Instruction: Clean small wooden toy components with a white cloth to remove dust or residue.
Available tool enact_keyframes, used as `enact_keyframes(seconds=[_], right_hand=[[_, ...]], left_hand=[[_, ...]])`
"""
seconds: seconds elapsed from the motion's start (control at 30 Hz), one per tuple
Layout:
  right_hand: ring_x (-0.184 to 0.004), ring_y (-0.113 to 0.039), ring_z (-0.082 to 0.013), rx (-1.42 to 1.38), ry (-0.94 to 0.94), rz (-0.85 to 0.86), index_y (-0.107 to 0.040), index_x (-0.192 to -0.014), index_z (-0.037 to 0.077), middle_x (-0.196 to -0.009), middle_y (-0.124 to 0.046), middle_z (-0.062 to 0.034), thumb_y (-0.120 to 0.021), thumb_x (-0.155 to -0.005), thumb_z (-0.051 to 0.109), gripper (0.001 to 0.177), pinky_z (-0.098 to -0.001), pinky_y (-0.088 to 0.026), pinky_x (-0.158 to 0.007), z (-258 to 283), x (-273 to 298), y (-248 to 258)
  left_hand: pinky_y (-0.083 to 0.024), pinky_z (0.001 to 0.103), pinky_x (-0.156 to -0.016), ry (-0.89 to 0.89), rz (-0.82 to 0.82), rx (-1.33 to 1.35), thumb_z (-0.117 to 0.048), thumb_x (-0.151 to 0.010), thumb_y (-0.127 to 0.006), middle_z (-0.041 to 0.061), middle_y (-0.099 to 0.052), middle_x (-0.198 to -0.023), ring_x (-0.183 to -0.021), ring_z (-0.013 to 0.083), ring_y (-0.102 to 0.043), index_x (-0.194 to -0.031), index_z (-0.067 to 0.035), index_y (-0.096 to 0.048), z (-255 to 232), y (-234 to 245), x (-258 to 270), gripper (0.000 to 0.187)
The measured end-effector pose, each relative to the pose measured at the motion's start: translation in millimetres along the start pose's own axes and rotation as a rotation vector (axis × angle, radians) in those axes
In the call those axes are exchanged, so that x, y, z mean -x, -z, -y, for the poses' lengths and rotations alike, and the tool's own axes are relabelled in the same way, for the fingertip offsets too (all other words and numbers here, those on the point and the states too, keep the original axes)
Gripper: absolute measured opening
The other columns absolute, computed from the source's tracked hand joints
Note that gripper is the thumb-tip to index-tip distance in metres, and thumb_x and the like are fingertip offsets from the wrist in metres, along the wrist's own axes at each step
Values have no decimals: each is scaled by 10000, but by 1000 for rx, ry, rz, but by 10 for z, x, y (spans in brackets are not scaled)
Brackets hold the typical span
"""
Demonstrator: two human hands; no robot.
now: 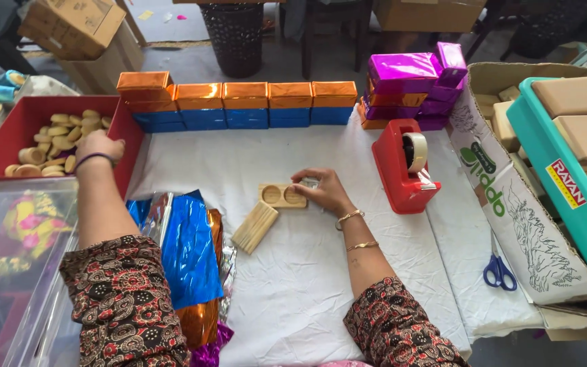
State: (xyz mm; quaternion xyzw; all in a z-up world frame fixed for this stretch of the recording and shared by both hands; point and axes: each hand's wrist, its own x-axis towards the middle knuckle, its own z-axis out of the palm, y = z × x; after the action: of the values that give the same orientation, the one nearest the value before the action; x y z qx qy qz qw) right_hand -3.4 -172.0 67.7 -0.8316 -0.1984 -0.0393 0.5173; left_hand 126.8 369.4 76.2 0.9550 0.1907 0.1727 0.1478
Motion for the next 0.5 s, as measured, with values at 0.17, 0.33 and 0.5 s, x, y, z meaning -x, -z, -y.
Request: enact_keyframes(seconds=[0.17, 0.33, 0.5], right_hand=[[-924, -711, -102, -50, 8, 7, -790, -1006, 34, -953, -800, -39, -807, -864, 258, 266, -278, -562, -859, 1, -14, 9], [-922, -715, -103, -48, -7, -1, -789, -1009, 31, -949, -799, -41, -802, -871, 251, 260, -278, -564, -861, -27, -25, -2], [-922, -713, -101, -67, -2, -19, -786, -1022, 28, -952, -796, -43, -800, -870, 253, 271, -274, -568, -857, -1, -11, -29]], left_hand=[[-334, 595, -1102, 330, -33, 176, -595, -1107, -413, 299, -588, -1362, -1291, 484, -503, -1400, -95, -588, 443, -166, -378, 605], [-337, 610, -1095, 478, 300, -143, -753, -814, -598, 208, -416, -1559, -1431, 415, -380, -1440, -175, -539, 367, 55, -263, 854], [-422, 514, -1095, 424, 543, -69, -696, -813, -689, 183, -631, -1447, -1324, 340, -576, -1365, -56, -633, 944, -388, -625, 847]])
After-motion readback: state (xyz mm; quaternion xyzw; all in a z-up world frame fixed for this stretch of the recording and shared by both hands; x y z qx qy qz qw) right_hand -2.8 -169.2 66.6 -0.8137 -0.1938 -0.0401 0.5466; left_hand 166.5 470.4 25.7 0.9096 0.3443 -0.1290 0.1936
